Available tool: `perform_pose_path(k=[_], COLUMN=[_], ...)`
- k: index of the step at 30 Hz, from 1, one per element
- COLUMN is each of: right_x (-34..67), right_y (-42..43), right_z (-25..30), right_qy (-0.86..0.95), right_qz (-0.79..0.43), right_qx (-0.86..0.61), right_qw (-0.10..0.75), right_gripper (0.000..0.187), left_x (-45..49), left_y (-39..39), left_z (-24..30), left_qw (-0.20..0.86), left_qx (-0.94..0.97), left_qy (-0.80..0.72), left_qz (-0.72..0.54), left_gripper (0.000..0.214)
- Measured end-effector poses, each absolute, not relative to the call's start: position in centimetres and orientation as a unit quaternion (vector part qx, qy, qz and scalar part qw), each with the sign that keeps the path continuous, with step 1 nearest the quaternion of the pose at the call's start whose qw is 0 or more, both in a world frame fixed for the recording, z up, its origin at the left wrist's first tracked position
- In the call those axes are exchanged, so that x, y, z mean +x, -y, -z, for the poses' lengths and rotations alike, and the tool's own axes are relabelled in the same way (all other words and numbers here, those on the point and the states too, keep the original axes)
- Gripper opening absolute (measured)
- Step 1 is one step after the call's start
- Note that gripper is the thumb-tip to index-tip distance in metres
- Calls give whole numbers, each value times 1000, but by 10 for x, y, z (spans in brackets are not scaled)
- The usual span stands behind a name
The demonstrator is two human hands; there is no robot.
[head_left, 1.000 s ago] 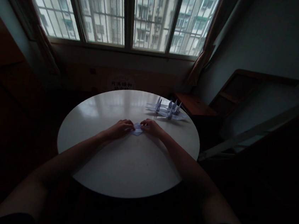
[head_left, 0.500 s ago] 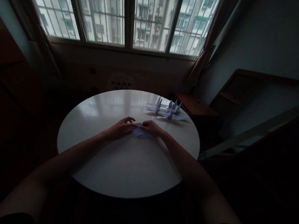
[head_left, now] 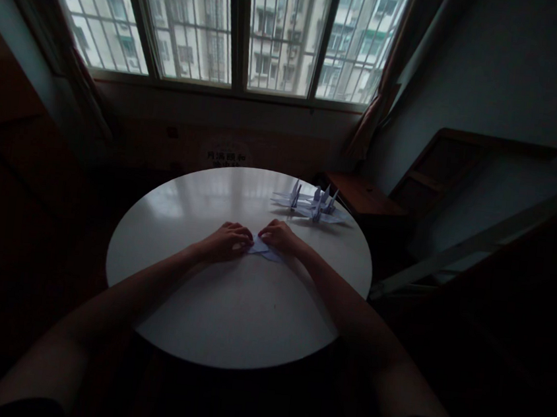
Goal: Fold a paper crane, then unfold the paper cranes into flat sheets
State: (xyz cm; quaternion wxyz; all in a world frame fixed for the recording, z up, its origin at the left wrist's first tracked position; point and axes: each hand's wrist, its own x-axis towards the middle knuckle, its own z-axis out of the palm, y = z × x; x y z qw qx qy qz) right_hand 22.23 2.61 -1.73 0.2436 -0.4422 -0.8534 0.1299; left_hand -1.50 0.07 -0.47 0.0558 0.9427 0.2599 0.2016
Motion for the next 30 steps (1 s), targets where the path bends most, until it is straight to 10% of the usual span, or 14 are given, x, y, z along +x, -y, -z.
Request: perform_pose_path(k=[14,30], right_x=[217,224], right_y=[-24,-22], right_z=[15,15], right_qy=[893,894], right_qz=[-160,-87], right_qx=[-328,-364], right_qw=[264,246], right_gripper=[49,21], left_x=[-18,-27], left_y=[-5,-23], left_z=[14,12], left_qw=[-3,13], left_qx=[913,937], left_qy=[-365,-296], left_qz=[-180,-182], left_gripper=[44,24])
